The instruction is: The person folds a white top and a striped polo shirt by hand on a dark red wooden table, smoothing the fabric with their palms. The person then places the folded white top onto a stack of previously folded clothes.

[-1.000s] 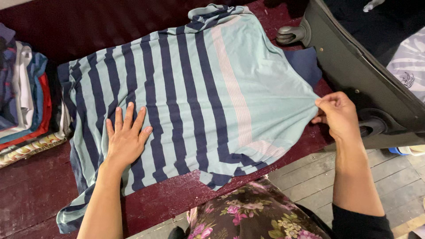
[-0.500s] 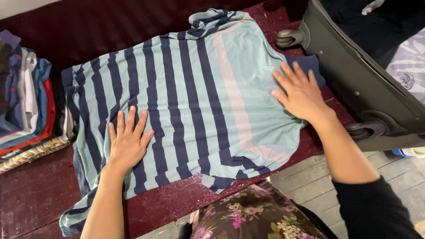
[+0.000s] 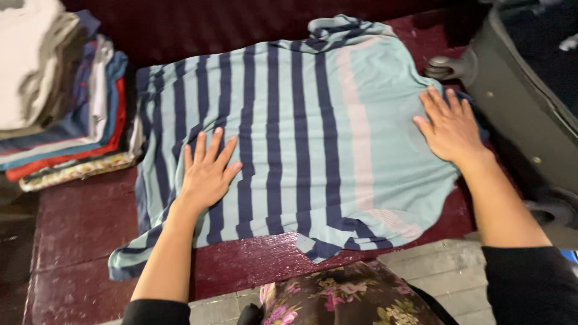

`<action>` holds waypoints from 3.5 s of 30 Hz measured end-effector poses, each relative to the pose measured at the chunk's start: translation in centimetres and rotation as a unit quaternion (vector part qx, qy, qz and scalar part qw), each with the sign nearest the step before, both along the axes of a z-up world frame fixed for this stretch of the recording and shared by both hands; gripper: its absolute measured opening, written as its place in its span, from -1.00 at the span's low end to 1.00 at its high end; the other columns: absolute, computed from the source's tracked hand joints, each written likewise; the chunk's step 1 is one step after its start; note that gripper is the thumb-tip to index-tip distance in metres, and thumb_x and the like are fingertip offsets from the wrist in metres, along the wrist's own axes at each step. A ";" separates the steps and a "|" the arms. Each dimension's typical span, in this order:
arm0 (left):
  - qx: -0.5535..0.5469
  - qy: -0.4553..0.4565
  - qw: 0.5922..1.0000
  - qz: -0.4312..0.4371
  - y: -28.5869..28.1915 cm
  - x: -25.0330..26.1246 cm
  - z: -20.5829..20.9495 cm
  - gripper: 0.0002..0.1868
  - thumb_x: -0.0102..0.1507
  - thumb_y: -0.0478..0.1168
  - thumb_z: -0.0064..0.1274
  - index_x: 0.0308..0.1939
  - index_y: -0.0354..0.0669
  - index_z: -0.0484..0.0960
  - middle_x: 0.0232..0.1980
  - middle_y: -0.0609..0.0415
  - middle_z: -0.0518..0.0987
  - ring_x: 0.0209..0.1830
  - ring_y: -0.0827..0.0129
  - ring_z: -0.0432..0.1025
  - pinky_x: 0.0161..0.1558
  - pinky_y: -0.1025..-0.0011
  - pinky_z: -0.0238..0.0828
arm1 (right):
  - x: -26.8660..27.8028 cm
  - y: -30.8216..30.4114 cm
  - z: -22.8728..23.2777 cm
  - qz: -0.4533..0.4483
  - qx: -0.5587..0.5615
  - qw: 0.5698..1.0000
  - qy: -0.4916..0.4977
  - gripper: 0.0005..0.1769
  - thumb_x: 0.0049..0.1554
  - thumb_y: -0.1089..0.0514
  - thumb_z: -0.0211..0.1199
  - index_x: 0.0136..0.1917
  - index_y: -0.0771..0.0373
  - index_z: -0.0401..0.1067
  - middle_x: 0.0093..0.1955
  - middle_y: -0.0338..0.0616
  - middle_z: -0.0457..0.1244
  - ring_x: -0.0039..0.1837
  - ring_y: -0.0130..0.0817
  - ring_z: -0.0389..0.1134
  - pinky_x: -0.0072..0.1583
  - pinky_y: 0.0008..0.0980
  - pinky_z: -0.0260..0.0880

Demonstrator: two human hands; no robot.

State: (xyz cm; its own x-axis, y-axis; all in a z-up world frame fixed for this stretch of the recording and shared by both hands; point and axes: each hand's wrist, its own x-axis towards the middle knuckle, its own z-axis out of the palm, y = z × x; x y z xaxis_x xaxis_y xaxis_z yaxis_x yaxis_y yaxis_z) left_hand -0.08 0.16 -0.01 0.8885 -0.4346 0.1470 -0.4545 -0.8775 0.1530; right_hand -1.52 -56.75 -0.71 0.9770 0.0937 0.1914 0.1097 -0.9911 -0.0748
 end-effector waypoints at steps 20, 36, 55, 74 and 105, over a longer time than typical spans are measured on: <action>-0.182 0.022 0.983 -0.014 6.4 -13.2 7.8 -0.46 0.26 -0.01 0.16 0.28 -0.10 0.57 0.48 -0.09 0.40 0.55 0.00 0.20 0.45 0.09 0.16 | -10.1 14.2 6.4 0.275 0.066 0.958 0.053 -0.14 0.16 -0.42 -0.03 0.56 0.06 0.09 0.67 -0.05 -0.17 0.71 -0.02 -0.30 0.56 0.20 -0.36; 0.126 -0.045 0.984 0.119 9.9 -17.8 5.1 -0.77 0.20 -0.33 0.06 -0.06 -0.07 0.62 0.04 0.03 0.51 0.00 0.10 0.39 -0.05 0.04 0.27 | -13.8 12.1 4.8 0.342 0.276 0.844 0.307 -0.58 0.00 0.35 0.22 0.14 0.12 0.47 0.26 -0.30 0.46 0.56 -0.18 0.21 0.60 0.13 -0.31; -0.106 0.037 0.984 0.139 7.7 -13.6 4.2 -0.41 0.36 0.07 -0.05 0.43 -0.08 0.42 0.63 -0.12 0.19 0.63 -0.08 0.05 0.44 -0.09 0.01 | -6.5 4.1 1.1 -0.077 0.032 0.995 0.055 -0.13 0.32 -0.33 -0.14 0.65 0.31 -0.06 0.71 0.06 -0.24 0.66 0.24 -0.36 0.43 0.53 -0.44; -0.102 0.153 0.977 0.111 16.0 -20.7 1.1 -0.63 -0.03 0.02 0.31 -0.17 0.07 0.76 0.59 0.01 0.20 0.67 0.04 -0.12 0.49 -0.18 -0.35 | -18.3 2.9 5.1 -0.058 0.111 0.990 0.063 -0.68 0.01 -0.09 0.42 -0.13 0.19 0.54 -0.10 -0.14 0.32 0.02 -0.13 0.36 0.06 -0.22 0.36; 0.071 0.376 0.900 0.210 23.6 -15.1 -0.1 -0.88 0.37 -0.04 0.07 -0.17 0.09 0.63 0.11 0.43 0.73 0.48 0.61 0.37 0.69 0.07 -0.21 | -18.6 3.9 6.7 0.231 0.134 0.937 0.227 -0.73 0.02 0.00 0.39 -0.03 0.12 0.53 0.11 -0.32 0.37 0.18 -0.28 0.37 0.18 -0.24 0.36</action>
